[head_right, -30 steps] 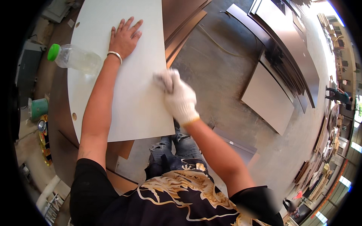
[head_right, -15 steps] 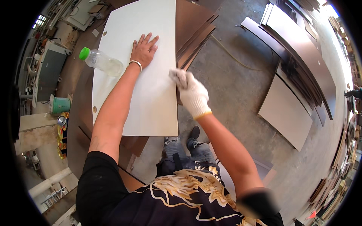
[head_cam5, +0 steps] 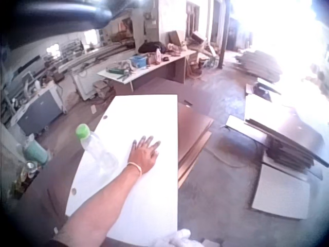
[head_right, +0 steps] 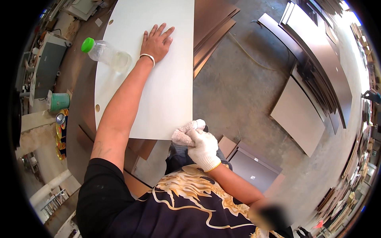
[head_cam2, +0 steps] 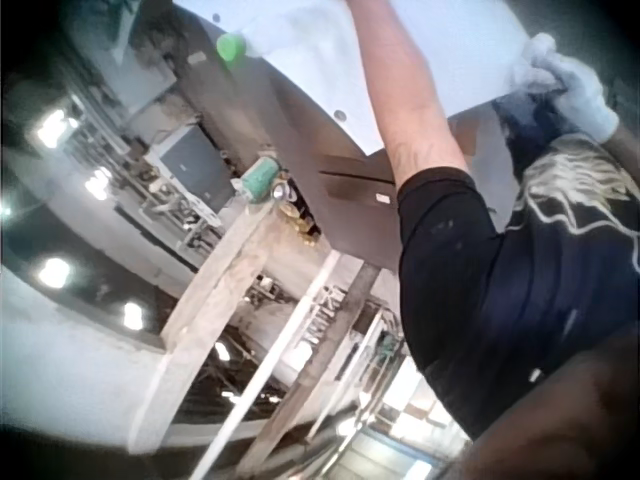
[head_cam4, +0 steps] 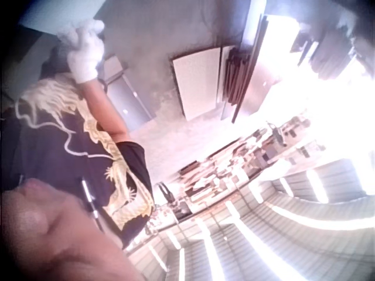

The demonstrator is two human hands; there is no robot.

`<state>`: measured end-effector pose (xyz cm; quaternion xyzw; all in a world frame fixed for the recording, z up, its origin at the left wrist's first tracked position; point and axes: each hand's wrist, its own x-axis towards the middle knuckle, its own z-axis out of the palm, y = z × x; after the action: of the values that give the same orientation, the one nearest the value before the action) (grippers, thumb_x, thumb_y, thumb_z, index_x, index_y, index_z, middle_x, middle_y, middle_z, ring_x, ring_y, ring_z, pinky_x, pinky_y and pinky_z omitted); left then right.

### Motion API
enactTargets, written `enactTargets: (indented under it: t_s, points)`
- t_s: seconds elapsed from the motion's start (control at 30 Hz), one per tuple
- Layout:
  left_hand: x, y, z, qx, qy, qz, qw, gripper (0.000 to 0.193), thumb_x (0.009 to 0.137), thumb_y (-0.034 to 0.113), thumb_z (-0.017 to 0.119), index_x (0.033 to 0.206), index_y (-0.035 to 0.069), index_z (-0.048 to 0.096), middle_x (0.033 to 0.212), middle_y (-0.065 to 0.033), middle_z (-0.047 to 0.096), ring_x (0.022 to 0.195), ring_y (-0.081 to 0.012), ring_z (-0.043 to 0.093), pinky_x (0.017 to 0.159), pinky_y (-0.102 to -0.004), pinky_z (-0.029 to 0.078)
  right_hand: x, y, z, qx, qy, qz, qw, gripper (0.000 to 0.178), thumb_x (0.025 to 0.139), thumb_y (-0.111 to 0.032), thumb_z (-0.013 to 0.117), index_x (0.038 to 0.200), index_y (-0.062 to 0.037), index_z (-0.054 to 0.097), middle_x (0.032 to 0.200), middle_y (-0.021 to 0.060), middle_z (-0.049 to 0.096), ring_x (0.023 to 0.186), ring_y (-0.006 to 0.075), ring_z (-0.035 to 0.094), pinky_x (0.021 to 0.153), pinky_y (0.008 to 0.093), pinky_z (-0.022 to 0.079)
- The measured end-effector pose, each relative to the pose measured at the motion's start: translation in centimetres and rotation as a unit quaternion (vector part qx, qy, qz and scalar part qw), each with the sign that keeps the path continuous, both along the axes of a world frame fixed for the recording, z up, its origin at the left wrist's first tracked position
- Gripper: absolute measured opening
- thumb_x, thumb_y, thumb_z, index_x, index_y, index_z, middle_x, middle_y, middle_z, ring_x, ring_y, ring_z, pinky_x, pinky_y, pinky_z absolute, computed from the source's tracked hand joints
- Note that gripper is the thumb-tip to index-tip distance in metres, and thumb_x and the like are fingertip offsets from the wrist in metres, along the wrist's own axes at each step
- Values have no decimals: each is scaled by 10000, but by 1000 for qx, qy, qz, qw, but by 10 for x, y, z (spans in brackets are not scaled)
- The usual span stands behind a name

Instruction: The person wipes the surface of large flat panels with a cloth, occasionally applying liquid from a bottle. They handle multiple panels, flipping them over to clean both sides, and place them back on the workbench.

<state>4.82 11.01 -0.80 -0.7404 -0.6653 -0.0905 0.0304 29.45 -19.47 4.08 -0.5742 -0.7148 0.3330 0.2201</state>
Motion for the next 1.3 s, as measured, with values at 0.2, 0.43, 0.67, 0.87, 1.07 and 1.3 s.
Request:
enactTargets:
  t_s: [0.2,0.43,0.67,0.87,1.07,1.3]
  points:
    - [0,0,0,19,-9,-11,1000,485,1079,419,420,1560,392,475,1689,0,349,1575,-273,266,1294,-547,158,-22,70,-17,83,109,-73,988,236,932,-19,654,1039,-193,773,1042,89,730,950,295,730,834,351,576]
    - [-5,5,-3,18,-12,-12,1000,483,1068,428,453,1547,384,497,1678,-12,372,1566,-285,285,1290,-549,160,0,180,-13,-3,183,-244,952,293,923,-10,600,1196,-75,686,1019,85,732,960,177,694,880,317,538]
    - [-3,-5,-4,61,-32,-37,997,464,1046,315,503,1472,144,575,1590,-115,481,1495,-311,404,1243,-512,299,108,73,-53,-248,587,-346,688,409,1079,-202,559,1481,-133,526,1381,52,624,1220,215,634,1055,385,527]
    - [55,-150,7,-8,-75,-151,986,532,987,215,552,1473,-3,533,1624,-187,420,1546,-352,323,1257,-562,250,133,28,-58,-249,728,-339,541,447,1080,-331,559,1464,-107,524,1434,103,605,1312,329,587,1120,542,480]
    - [109,-301,56,-107,-331,-230,909,571,921,159,681,1453,-5,552,1474,-210,581,1455,-387,458,1225,-548,302,127,28,-34,-255,781,-232,521,514,1024,-359,640,1437,-71,540,1415,129,621,1272,323,615,1093,525,494]
    - [112,-298,78,-249,-646,-13,722,539,969,114,701,1456,-30,524,1382,-163,619,1298,-271,588,1072,-450,480,111,24,23,-199,615,-153,748,457,900,-30,590,1356,-13,574,1210,76,666,1025,233,683,908,378,566]
